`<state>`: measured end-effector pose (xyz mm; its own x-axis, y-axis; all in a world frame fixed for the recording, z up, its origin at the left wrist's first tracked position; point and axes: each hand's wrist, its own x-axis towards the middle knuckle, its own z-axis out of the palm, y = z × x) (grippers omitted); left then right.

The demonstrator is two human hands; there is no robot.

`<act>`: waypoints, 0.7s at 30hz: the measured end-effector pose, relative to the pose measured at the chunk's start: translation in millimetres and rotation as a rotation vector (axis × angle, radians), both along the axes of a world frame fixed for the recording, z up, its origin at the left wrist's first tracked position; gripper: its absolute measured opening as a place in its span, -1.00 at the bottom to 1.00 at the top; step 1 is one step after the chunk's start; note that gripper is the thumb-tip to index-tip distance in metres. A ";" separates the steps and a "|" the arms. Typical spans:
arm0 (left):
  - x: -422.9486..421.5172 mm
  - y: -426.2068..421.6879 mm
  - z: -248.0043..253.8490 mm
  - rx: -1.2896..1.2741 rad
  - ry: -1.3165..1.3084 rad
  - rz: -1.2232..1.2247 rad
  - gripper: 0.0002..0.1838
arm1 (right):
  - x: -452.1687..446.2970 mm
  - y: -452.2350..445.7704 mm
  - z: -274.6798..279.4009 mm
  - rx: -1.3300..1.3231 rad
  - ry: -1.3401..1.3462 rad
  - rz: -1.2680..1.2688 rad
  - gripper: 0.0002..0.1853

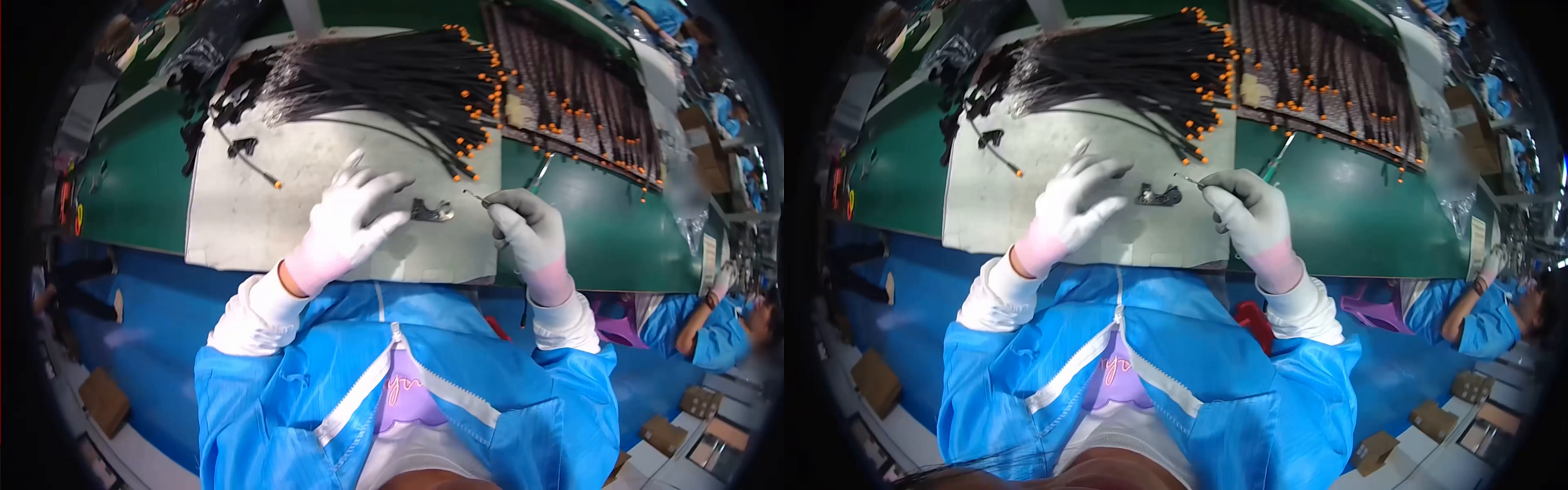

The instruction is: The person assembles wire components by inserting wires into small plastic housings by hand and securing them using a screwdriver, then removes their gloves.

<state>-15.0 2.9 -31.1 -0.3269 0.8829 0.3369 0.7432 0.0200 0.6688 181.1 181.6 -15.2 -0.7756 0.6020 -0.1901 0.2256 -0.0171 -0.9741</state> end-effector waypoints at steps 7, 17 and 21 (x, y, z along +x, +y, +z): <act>-2.9 4.8 -7.6 -0.070 0.250 0.027 -0.62 | -9.6 1.6 -3.3 0.074 -0.025 0.116 -0.77; 15.2 5.1 -15.6 -0.091 0.427 -0.113 -0.47 | -25.0 9.2 -11.2 0.610 0.078 0.202 -0.74; 20.6 3.4 -23.4 -0.141 0.408 -0.165 -0.37 | -26.3 24.8 4.1 0.769 0.039 0.236 -0.74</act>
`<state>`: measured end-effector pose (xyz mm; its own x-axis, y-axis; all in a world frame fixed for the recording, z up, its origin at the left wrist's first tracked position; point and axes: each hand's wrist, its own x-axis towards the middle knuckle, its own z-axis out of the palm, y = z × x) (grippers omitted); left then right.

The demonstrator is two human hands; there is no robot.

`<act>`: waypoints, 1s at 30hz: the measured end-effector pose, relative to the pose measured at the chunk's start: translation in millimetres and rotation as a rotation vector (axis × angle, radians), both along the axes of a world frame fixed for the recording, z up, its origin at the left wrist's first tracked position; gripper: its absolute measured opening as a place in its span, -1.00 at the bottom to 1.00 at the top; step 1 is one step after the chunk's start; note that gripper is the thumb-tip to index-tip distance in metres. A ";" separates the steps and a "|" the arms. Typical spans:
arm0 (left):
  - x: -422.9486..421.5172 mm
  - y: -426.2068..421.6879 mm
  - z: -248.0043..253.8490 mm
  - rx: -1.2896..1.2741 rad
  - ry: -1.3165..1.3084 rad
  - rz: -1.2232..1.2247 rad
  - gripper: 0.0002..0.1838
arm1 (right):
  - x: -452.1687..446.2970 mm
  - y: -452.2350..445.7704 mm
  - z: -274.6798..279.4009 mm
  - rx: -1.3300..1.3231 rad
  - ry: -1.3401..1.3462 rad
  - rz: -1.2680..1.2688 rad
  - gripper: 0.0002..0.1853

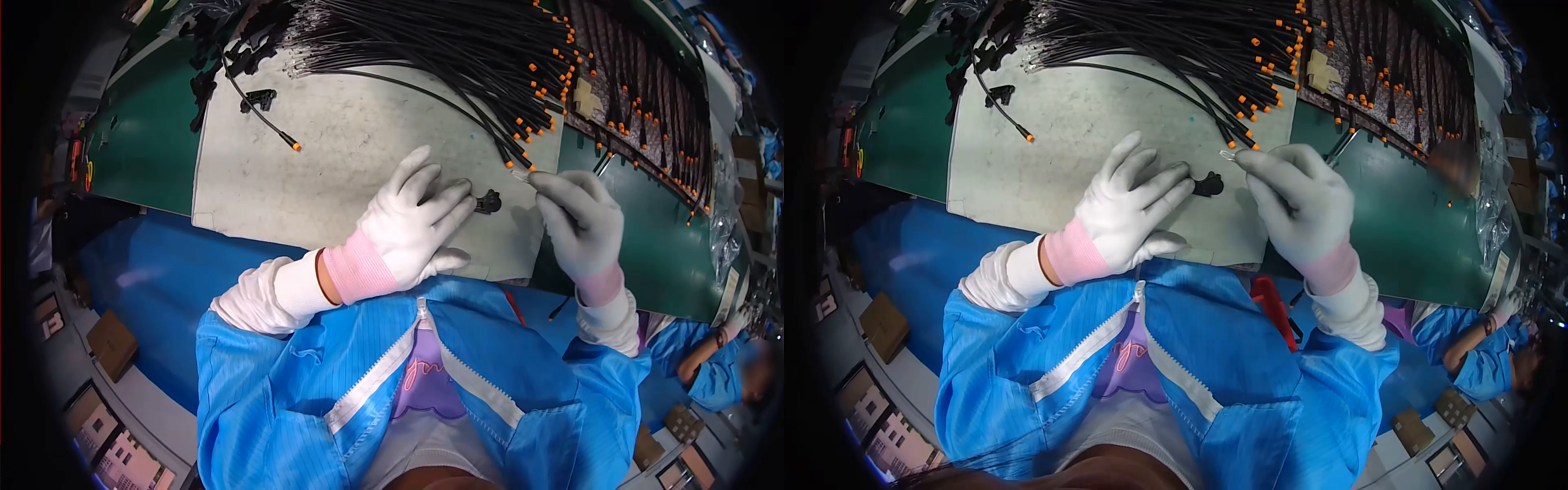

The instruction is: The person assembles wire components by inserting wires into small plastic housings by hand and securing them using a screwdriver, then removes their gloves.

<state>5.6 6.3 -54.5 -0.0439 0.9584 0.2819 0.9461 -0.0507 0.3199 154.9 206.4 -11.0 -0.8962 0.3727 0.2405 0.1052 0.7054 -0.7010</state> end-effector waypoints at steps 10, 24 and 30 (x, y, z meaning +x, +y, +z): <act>-33.3 -12.5 11.9 0.043 0.024 0.124 -0.45 | -3.4 -9.1 -31.3 0.273 0.058 0.148 -0.75; -22.4 16.0 2.0 0.062 0.037 0.006 -0.51 | -5.1 -11.3 -56.5 0.094 0.084 0.033 -0.78; -26.2 -3.1 10.4 0.088 0.060 0.237 -0.63 | -6.7 -12.7 -54.8 0.104 0.071 0.026 -0.77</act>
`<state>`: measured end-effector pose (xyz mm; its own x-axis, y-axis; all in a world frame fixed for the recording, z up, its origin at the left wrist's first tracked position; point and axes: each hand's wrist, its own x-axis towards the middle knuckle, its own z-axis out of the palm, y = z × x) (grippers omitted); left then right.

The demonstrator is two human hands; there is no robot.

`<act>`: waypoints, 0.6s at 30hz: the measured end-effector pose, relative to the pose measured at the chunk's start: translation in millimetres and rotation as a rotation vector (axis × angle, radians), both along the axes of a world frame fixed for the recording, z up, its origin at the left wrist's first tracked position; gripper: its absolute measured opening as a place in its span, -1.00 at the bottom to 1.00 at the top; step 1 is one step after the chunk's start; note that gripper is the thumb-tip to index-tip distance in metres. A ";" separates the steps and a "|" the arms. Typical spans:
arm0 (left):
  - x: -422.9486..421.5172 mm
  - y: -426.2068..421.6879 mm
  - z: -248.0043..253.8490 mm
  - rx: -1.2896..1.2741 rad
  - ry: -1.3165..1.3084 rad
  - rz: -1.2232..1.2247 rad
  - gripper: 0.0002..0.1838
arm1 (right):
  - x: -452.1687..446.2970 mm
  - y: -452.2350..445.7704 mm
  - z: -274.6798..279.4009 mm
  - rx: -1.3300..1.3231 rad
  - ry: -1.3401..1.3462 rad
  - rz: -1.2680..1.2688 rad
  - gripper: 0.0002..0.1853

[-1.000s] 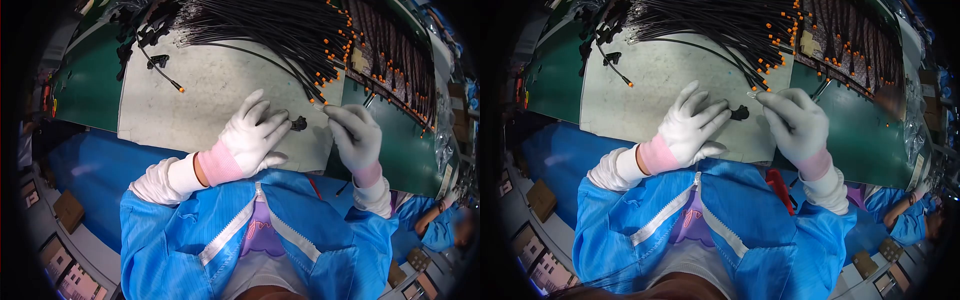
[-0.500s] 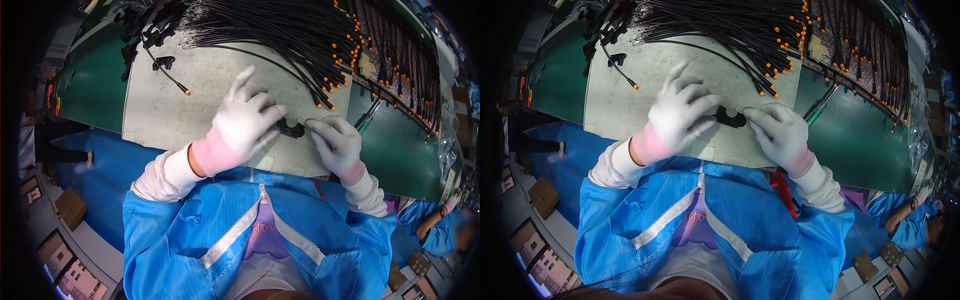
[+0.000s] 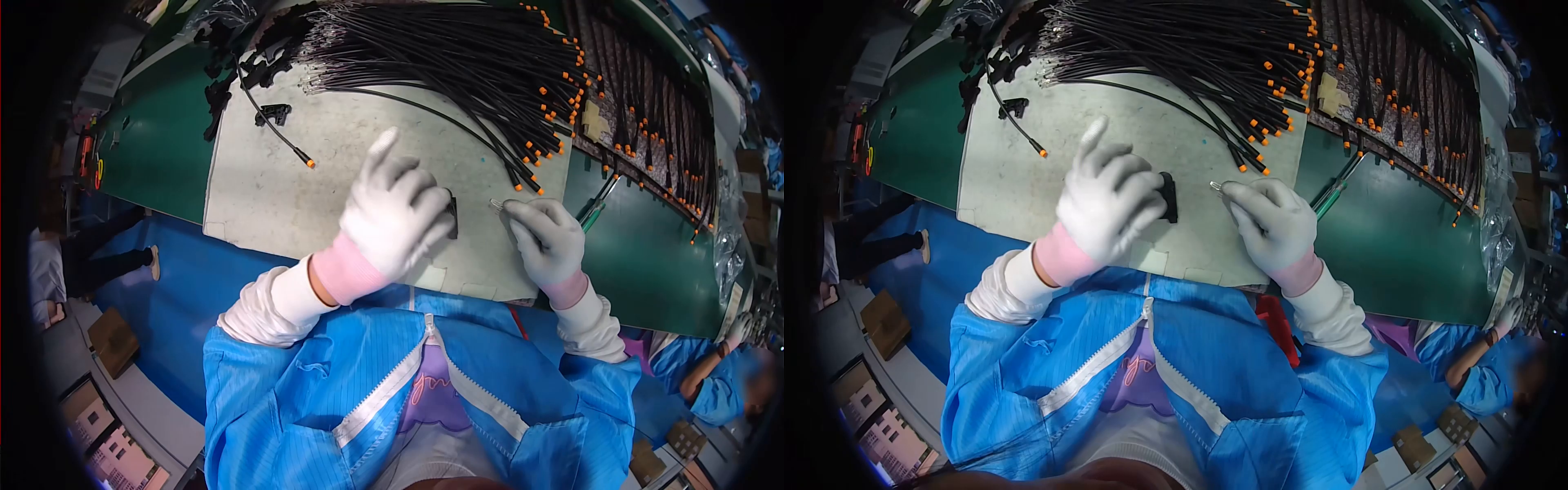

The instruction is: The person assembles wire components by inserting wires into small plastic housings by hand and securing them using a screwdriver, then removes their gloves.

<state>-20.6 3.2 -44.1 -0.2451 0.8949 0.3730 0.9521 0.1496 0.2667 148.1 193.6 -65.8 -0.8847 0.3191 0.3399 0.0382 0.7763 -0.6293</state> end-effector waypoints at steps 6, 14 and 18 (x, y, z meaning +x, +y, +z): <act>-19.3 -5.6 3.8 -0.018 0.002 -0.176 -0.69 | -0.3 0.4 -1.8 -0.014 -0.008 -0.005 -0.76; -6.2 3.5 -7.9 -0.200 0.038 -0.227 -0.65 | -3.3 -13.4 17.4 -0.020 -0.027 -0.032 -0.76; -3.3 -19.9 -5.6 -0.036 -0.001 -0.039 -0.62 | -7.6 -23.3 20.8 -0.080 -0.098 0.004 -0.77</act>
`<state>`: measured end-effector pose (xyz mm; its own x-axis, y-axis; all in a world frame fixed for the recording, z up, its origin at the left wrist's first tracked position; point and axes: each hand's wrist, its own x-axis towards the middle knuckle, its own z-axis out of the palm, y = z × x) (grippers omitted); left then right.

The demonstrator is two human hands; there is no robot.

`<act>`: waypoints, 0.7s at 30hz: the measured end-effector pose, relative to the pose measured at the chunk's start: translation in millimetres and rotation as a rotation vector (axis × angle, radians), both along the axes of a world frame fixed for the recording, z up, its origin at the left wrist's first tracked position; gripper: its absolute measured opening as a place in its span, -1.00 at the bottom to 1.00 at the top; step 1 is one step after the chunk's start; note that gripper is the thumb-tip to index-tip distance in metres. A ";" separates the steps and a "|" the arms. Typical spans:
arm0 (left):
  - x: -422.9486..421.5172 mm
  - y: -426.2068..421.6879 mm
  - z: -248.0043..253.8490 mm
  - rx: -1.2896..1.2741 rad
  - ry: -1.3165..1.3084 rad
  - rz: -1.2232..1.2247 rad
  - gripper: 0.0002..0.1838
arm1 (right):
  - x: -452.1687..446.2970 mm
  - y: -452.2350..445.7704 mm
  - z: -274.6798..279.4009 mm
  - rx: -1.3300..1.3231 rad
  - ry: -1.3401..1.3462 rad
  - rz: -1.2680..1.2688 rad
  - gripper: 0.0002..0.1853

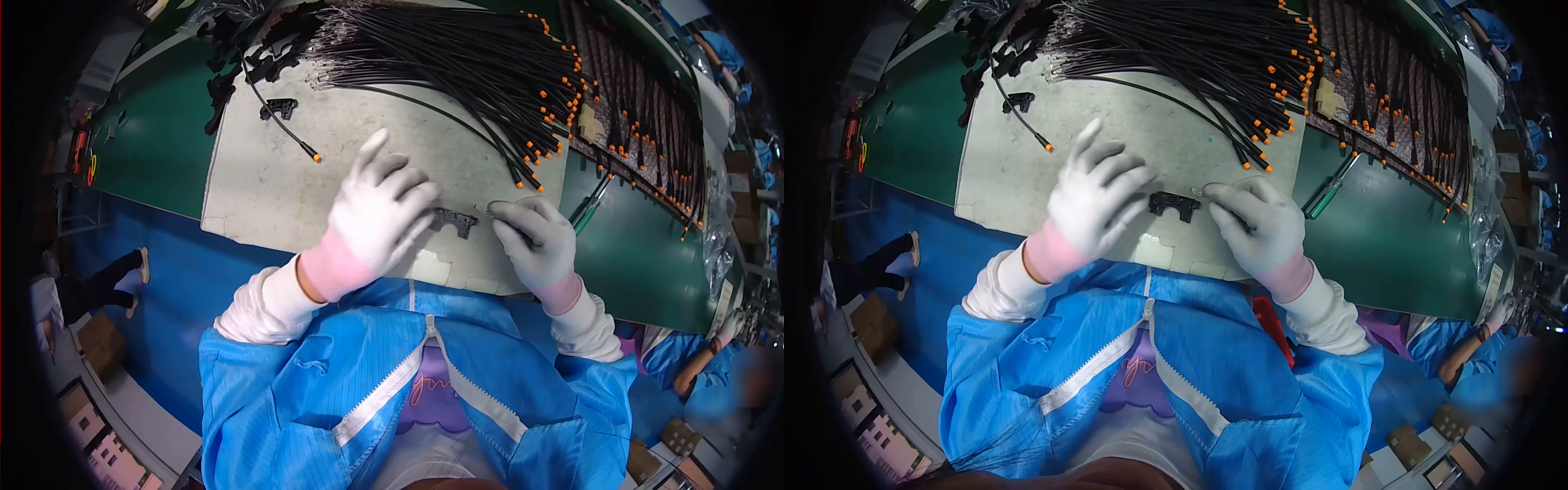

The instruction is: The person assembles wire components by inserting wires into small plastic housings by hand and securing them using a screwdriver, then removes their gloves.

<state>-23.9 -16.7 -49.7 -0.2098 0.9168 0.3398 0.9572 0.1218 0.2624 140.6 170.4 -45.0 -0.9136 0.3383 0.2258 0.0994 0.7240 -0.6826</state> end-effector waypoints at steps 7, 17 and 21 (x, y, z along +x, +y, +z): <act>30.1 -29.9 -11.3 0.049 -0.080 -0.051 -0.40 | -18.9 2.0 -6.3 0.042 0.037 0.215 -0.76; 20.7 -28.0 -16.8 -0.051 -0.038 -0.037 -0.24 | -29.8 6.0 -6.1 -0.037 -0.107 0.364 -0.75; 21.9 -25.9 -17.0 -0.059 -0.112 -0.042 -0.22 | -30.8 8.3 -3.4 -0.111 -0.103 0.315 -0.75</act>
